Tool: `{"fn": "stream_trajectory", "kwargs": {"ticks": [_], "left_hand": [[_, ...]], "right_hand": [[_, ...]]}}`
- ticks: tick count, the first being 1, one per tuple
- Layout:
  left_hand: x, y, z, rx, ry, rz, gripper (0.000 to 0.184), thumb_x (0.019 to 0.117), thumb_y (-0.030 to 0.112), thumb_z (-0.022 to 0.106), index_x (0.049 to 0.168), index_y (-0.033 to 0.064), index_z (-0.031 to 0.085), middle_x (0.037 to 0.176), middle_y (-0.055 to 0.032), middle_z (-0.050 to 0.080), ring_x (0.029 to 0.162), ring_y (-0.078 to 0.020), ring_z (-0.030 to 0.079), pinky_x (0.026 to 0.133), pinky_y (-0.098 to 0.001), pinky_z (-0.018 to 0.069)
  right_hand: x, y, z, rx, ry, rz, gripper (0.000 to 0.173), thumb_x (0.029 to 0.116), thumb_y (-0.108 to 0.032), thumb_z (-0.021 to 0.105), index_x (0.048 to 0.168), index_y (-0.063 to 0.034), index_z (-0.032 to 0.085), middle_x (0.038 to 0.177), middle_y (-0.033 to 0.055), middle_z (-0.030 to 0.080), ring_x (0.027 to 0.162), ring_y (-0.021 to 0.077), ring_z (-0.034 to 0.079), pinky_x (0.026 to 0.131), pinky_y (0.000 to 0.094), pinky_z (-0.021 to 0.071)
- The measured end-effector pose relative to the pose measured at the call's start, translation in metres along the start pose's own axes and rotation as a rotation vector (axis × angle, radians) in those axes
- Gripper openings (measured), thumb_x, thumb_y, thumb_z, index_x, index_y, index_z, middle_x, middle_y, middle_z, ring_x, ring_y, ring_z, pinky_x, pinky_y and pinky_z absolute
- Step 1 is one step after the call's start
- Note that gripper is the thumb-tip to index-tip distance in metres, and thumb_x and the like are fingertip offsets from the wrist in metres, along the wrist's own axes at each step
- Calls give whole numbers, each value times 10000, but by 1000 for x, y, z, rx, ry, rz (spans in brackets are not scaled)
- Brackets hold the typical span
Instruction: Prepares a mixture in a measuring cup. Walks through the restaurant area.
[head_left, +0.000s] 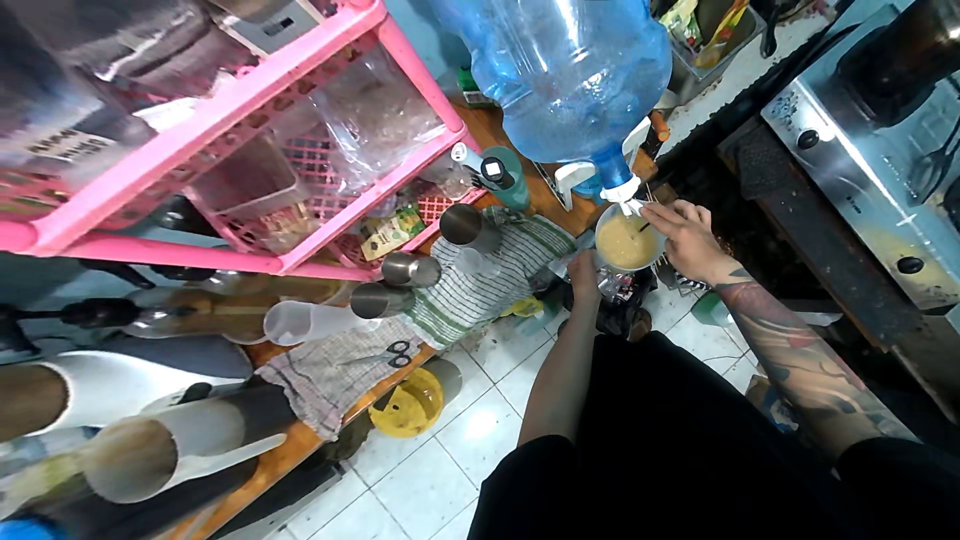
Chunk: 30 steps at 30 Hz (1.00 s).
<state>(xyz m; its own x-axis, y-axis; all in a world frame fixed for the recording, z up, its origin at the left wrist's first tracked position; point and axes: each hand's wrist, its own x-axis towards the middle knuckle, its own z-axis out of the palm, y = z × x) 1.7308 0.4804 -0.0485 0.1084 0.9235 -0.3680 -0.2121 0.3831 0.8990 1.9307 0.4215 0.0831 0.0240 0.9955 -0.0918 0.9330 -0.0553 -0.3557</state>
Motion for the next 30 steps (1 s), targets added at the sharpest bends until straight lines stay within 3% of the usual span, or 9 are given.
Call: {"fn": "stream_trajectory", "kwargs": {"ticks": [13, 30], "left_hand": [[0, -2, 2, 13, -13, 22, 341, 1006, 196, 497, 688, 117, 591, 626, 35, 549, 579, -67, 516, 556, -258, 443], [-1, -3, -2, 43, 42, -29, 294, 977, 204, 522, 702, 115, 576, 652, 16, 560, 625, -96, 551, 603, -297, 482]], "right_hand": [[-1, -1, 0, 17, 11, -12, 722, 908, 74, 511, 1542, -272, 491, 1582, -86, 471, 1449, 301, 408, 1128, 659, 275], [0, 0, 0, -20, 1, -8, 696, 937, 62, 487, 1541, -285, 490, 1579, -92, 473, 1443, 291, 416, 1128, 633, 288]]}}
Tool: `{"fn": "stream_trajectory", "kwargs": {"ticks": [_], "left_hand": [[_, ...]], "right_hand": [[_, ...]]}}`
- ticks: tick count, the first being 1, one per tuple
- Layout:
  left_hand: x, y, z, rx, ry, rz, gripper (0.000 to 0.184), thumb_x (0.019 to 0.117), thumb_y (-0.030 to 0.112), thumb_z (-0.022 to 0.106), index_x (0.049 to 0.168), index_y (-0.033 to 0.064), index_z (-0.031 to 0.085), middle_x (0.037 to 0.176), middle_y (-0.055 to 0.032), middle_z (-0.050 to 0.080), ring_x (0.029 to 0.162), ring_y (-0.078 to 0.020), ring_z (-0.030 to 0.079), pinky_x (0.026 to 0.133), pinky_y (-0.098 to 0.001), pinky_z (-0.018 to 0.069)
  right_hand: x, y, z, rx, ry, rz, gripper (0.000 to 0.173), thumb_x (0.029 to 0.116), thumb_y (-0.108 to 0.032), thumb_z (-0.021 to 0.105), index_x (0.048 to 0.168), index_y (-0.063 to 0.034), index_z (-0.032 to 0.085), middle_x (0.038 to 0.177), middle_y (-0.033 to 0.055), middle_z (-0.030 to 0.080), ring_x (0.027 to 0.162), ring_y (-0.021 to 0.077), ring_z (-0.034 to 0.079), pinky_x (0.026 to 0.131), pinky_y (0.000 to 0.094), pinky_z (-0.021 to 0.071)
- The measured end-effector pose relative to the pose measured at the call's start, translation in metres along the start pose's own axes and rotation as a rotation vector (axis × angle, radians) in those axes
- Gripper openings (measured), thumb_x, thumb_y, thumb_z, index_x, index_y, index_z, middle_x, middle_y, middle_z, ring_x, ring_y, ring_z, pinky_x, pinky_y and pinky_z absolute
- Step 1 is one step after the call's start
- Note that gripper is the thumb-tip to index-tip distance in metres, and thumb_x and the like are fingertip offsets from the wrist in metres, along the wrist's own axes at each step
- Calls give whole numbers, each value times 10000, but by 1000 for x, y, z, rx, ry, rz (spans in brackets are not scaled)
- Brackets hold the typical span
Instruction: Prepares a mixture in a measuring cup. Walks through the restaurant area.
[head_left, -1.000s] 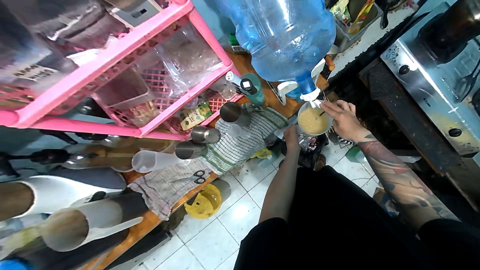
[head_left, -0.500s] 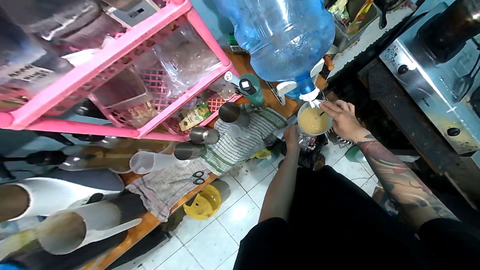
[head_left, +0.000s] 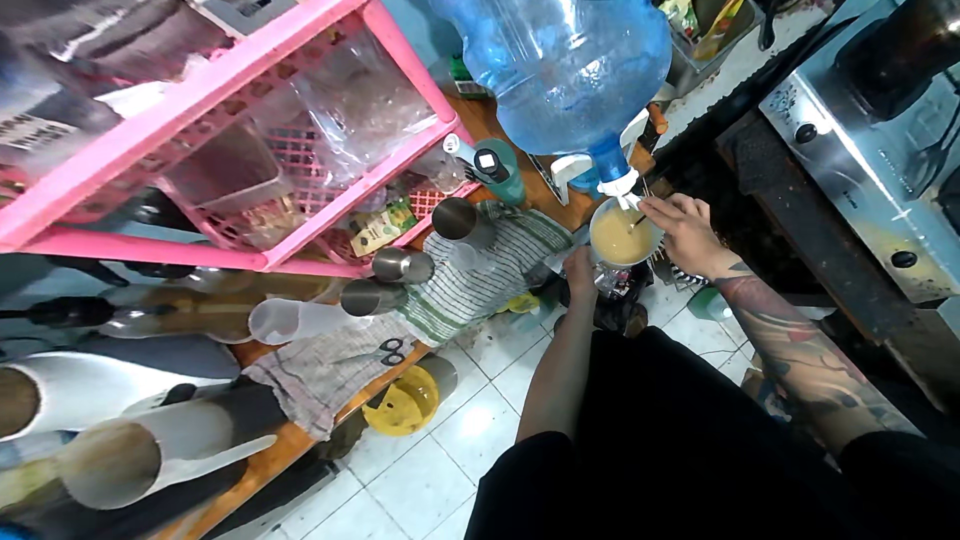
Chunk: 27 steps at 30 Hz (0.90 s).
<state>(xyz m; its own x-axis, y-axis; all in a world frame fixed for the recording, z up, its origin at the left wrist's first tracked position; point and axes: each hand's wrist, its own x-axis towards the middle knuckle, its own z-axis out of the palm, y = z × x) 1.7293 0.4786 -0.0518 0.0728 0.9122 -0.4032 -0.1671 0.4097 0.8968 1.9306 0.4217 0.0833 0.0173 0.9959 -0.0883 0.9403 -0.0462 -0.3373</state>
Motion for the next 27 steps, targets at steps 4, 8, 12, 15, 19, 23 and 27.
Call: {"fn": "stream_trajectory", "kwargs": {"ticks": [4, 8, 12, 15, 19, 23, 27], "left_hand": [[0, 2, 0, 5, 11, -26, 289, 976, 208, 533, 710, 106, 580, 667, 4, 567, 642, -112, 552, 611, -319, 478], [1, -2, -2, -9, -4, -4, 269, 972, 217, 538, 752, 78, 605, 708, -22, 615, 680, -131, 602, 641, -349, 522], [3, -4, -2, 7, -7, 1, 273, 964, 215, 540, 729, 87, 594, 690, -19, 597, 668, -135, 589, 636, -356, 513], [4, -4, -1, -4, -3, 7, 269, 957, 200, 538, 712, 97, 584, 662, -2, 579, 629, -113, 570, 594, -319, 491], [4, -2, -1, -23, -12, 20, 275, 953, 187, 535, 696, 103, 584, 645, 2, 578, 614, -108, 566, 589, -313, 492], [4, -1, -2, -19, -13, 19, 298, 954, 175, 527, 661, 119, 546, 623, 12, 553, 599, -103, 546, 585, -308, 477], [5, 0, -1, -22, -12, 13, 310, 961, 178, 523, 658, 120, 552, 610, 16, 553, 579, -99, 543, 566, -296, 471]], "right_hand": [[0, 0, 0, 11, 9, -1, 695, 933, 68, 492, 1538, -275, 495, 1579, -83, 475, 1439, 298, 418, 1124, 638, 288], [-1, -1, -1, 18, 4, -3, 682, 937, 65, 482, 1532, -267, 506, 1589, -91, 461, 1449, 293, 408, 1134, 641, 275], [0, 0, -1, 16, -4, -7, 675, 941, 61, 485, 1531, -266, 507, 1592, -91, 456, 1442, 294, 409, 1128, 631, 280], [0, 1, 0, 10, -3, -14, 663, 948, 49, 497, 1532, -263, 507, 1593, -88, 457, 1437, 294, 416, 1118, 628, 291], [0, 1, -1, 3, -2, -15, 679, 944, 53, 499, 1542, -268, 492, 1594, -99, 451, 1444, 283, 405, 1123, 629, 279], [1, 1, 1, -4, -12, -9, 680, 947, 53, 492, 1544, -272, 488, 1599, -105, 443, 1448, 286, 401, 1118, 631, 284], [1, 1, 1, -5, -13, -1, 698, 935, 64, 497, 1546, -274, 485, 1596, -100, 450, 1458, 294, 392, 1123, 642, 275]]}}
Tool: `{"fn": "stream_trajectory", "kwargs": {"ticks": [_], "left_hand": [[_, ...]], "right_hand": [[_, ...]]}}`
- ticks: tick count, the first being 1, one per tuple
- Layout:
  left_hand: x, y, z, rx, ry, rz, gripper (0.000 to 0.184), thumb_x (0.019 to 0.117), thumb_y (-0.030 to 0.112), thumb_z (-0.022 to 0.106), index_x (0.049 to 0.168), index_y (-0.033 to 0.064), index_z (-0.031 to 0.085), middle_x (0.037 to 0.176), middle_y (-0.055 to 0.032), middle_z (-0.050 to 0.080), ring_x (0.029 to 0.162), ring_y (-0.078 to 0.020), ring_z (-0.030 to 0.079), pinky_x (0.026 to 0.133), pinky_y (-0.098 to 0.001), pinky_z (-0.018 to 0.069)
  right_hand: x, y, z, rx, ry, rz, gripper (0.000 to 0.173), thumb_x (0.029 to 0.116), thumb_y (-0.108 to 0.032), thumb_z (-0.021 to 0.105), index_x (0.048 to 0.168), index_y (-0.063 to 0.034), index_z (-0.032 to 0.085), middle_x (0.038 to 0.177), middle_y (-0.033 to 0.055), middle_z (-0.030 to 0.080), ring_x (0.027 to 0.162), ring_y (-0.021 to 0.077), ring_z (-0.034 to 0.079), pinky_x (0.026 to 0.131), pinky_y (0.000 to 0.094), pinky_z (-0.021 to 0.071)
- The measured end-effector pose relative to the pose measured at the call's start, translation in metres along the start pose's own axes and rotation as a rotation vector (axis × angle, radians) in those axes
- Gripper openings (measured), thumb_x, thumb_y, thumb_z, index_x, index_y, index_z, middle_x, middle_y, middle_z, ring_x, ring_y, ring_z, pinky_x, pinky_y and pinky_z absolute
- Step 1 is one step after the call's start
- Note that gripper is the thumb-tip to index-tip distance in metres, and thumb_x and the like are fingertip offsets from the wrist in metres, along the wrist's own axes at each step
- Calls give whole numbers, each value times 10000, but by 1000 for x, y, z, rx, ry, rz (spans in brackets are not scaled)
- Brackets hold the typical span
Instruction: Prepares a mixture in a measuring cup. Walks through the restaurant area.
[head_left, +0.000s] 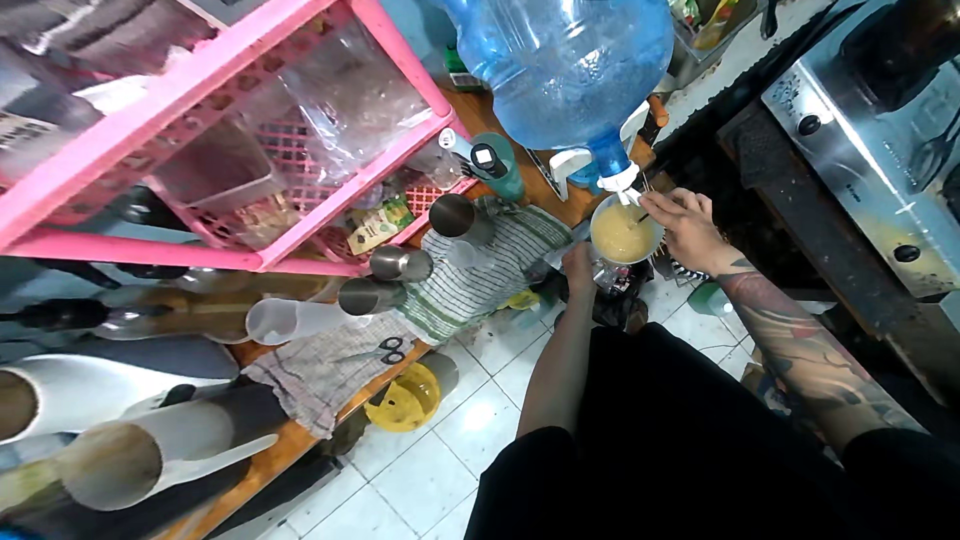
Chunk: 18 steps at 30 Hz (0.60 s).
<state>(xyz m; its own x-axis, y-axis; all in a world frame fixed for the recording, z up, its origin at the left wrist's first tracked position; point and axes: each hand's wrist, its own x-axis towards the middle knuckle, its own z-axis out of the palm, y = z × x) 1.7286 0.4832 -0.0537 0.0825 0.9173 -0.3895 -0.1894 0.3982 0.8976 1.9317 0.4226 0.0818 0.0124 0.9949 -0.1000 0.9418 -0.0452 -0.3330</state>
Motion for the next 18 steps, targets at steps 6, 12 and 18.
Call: {"fn": "stream_trajectory", "kwargs": {"ticks": [6, 12, 18], "left_hand": [[4, -5, 0, -15, -11, 5, 295, 945, 169, 530, 656, 117, 553, 599, 16, 543, 556, -92, 525, 538, -286, 455], [2, -6, -1, -7, -28, -7, 304, 968, 176, 511, 678, 104, 570, 632, 6, 559, 607, -108, 546, 597, -317, 483], [2, -5, -1, 1, -15, -4, 320, 967, 178, 509, 653, 125, 547, 601, 27, 525, 566, -89, 511, 557, -288, 449]], "right_hand": [[0, -1, -1, -3, -8, 8, 701, 935, 66, 490, 1549, -272, 480, 1597, -104, 447, 1460, 305, 388, 1122, 641, 276], [-1, -3, -2, 18, -5, 6, 706, 928, 62, 505, 1551, -270, 480, 1603, -89, 443, 1474, 321, 373, 1129, 651, 270], [-1, -3, -1, 6, -4, 8, 681, 944, 50, 492, 1547, -268, 486, 1604, -90, 442, 1465, 314, 384, 1131, 642, 271]]}}
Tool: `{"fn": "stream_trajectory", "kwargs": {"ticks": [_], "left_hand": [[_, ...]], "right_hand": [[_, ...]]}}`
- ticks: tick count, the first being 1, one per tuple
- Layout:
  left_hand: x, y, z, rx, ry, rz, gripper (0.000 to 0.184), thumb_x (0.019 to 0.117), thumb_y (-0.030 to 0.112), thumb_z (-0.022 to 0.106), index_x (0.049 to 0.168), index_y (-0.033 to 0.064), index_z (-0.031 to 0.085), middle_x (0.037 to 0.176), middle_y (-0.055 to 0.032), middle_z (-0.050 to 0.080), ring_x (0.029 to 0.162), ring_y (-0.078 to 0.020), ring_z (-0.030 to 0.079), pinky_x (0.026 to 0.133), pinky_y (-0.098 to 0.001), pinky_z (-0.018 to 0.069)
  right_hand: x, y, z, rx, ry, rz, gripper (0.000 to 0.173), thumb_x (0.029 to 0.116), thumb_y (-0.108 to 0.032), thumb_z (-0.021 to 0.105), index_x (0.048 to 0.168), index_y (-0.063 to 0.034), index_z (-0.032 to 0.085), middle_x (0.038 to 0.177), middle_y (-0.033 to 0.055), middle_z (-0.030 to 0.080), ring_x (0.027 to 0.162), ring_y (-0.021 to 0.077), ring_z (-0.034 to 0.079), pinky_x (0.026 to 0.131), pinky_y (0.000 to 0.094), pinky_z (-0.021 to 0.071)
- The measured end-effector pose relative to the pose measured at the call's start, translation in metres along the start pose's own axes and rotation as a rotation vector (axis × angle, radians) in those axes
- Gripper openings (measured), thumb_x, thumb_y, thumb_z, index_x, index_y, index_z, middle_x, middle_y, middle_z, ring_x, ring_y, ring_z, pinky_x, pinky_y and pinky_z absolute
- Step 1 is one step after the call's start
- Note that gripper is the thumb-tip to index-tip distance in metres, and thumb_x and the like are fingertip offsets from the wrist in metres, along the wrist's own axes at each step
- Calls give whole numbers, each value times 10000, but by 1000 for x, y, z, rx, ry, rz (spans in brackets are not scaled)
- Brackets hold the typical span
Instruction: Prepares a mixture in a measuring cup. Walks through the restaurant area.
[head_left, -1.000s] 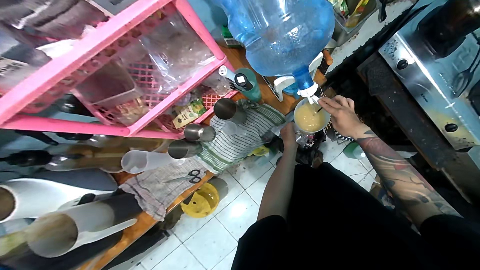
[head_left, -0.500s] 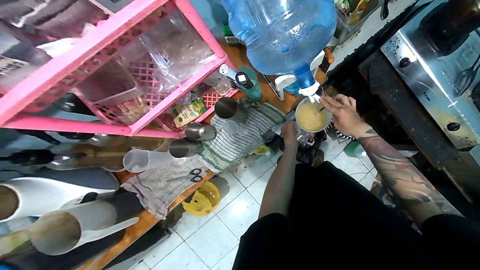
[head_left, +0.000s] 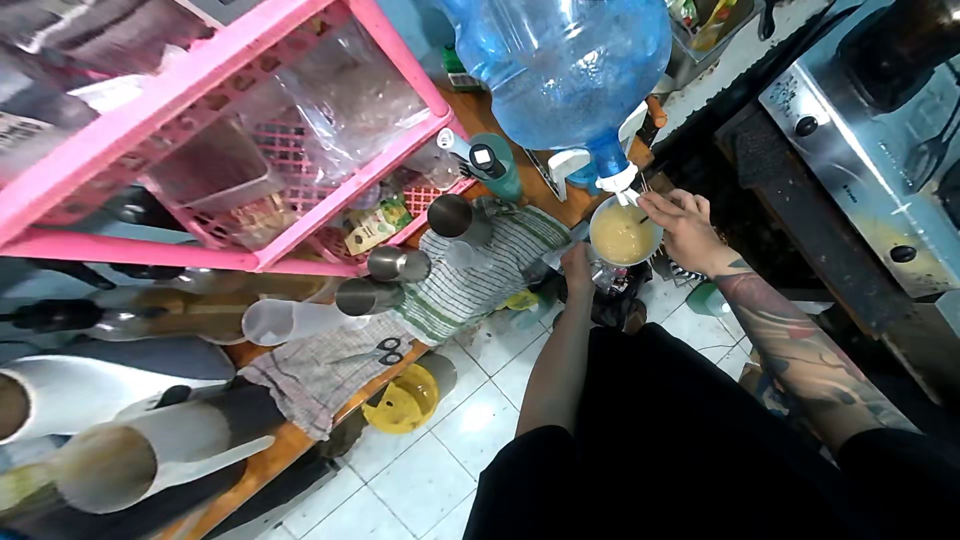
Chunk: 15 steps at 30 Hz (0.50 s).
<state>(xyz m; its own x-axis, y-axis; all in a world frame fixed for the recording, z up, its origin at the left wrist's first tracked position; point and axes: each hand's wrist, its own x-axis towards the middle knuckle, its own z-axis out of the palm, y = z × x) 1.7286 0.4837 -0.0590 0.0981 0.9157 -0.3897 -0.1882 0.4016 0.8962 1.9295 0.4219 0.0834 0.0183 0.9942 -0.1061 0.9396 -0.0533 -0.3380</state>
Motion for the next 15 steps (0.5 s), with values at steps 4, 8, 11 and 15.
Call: {"fn": "stream_trajectory", "kwargs": {"ticks": [4, 8, 11, 15], "left_hand": [[0, 0, 0, -8, 5, -5, 331, 977, 175, 504, 654, 126, 554, 603, 30, 534, 566, -85, 519, 550, -278, 453], [-1, 1, 0, -18, 13, -9, 314, 957, 161, 526, 646, 122, 550, 599, 22, 532, 561, -91, 516, 545, -280, 448], [0, -1, 1, -26, 7, 10, 321, 951, 157, 528, 632, 125, 551, 589, 27, 535, 548, -81, 514, 530, -270, 439], [1, -1, 1, -33, 1, 8, 308, 949, 156, 532, 642, 130, 549, 593, 34, 523, 560, -81, 509, 555, -274, 447]], "right_hand": [[1, -1, 0, -6, -7, 14, 716, 935, 64, 493, 1559, -285, 465, 1607, -104, 434, 1469, 298, 380, 1135, 639, 268], [0, -1, -1, -4, -17, 7, 707, 939, 57, 496, 1561, -277, 462, 1611, -99, 429, 1473, 297, 374, 1139, 632, 263], [0, 0, -1, -13, -7, 3, 711, 934, 55, 507, 1560, -281, 463, 1611, -99, 430, 1468, 301, 382, 1142, 631, 264], [0, -1, -1, -1, -21, 10, 726, 929, 64, 511, 1567, -279, 452, 1617, -99, 420, 1475, 306, 371, 1143, 641, 252]]}}
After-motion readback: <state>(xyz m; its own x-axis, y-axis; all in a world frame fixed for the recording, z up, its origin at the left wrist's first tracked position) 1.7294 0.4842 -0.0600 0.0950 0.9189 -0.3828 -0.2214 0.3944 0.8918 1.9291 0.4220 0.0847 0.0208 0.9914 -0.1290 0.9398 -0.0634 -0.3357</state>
